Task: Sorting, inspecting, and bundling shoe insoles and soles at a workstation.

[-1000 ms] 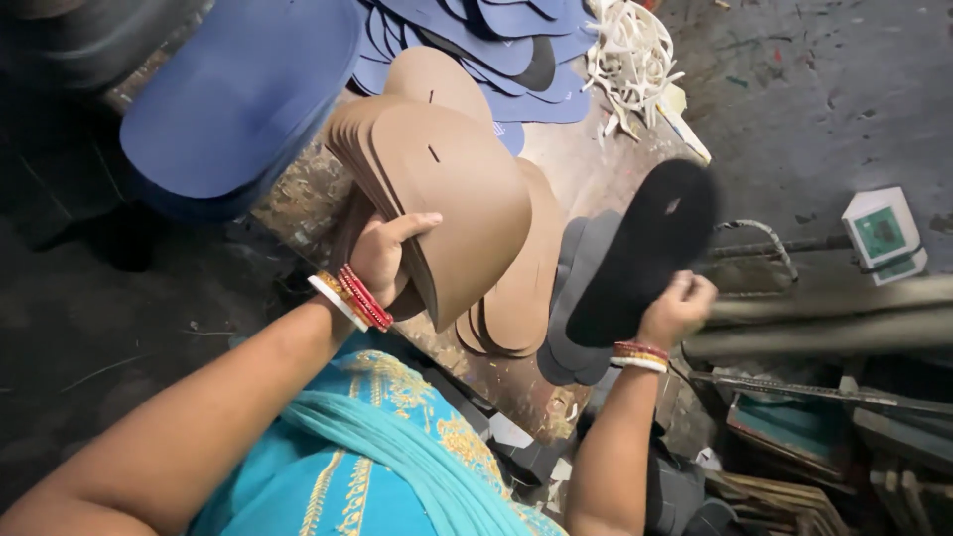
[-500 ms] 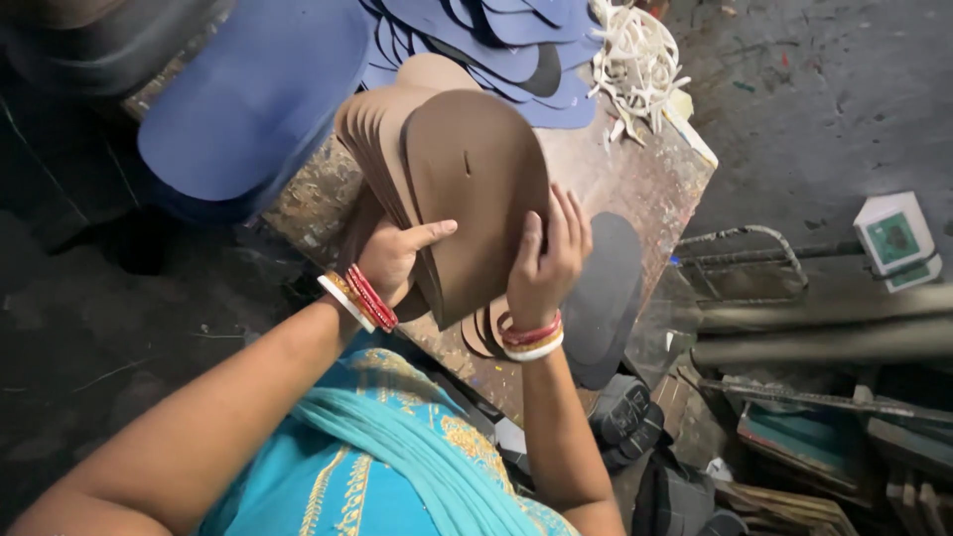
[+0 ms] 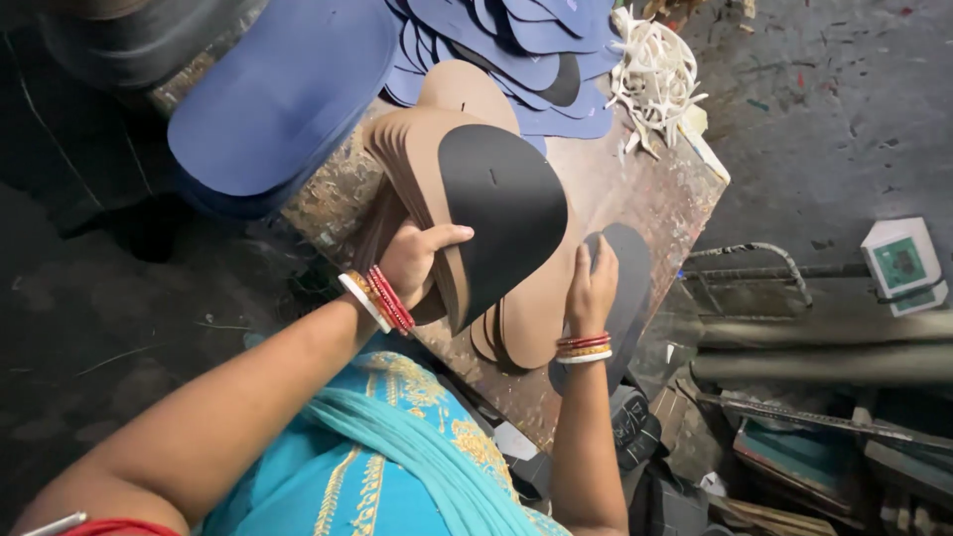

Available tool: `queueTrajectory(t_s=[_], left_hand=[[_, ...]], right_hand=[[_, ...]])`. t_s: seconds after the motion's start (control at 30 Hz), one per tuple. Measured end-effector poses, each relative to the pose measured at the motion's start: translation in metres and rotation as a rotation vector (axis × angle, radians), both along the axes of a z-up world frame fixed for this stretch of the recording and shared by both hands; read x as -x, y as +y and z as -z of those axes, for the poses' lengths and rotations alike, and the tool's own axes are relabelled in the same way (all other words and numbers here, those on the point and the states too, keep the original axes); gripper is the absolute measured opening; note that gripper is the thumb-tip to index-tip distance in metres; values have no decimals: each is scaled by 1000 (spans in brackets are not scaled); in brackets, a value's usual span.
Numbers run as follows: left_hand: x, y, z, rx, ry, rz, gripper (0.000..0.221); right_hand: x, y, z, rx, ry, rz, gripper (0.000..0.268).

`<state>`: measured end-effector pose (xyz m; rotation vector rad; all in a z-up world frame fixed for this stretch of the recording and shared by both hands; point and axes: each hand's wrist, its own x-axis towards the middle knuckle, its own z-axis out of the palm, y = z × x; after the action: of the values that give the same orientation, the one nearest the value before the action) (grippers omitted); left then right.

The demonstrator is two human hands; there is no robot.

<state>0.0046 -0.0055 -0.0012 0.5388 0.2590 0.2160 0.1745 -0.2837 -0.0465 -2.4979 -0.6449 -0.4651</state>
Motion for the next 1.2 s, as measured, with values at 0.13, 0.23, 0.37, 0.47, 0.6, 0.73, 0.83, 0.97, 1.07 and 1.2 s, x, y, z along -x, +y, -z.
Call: queueTrajectory(t_s=[0.13,0.23,0.37,0.47,0.6,0.73,0.83,0.97,1.07,1.2], left_hand=[[4,-1,-8,-62,-34,4,34],[4,2,-15,-79,-73,-16,36],[9,6,-19,123,0,43,35],[5,8,-9,185,-12,57,34],[9,4,-18,59,-3,32,32],[7,3,-16,-4,-16,38,31],[5,1,-14,-27,-50,39,31],[1,0,-3,-34,-86,11,31],[2,2,-17,-2,-74,-27,31],[10,6,-24,70,-29,-1,28]], right_hand=[[67,63,-75,-383,181,-193,37],[82,71,-103,-389,-3,-49,30],[23,-17,-89,-510,-245,209,20],[-44,-109,-35,-412,-113,423,26],[-25,-109,-40,191,162,577,82],[16,-18,-73,-62,33,118,66],[38,38,-78,-50,49,-182,48],[88,96,-109,90,-176,-278,47],[109,103,-126,-137,-28,-155,44],[97,84,-133,-315,-56,94,34]])
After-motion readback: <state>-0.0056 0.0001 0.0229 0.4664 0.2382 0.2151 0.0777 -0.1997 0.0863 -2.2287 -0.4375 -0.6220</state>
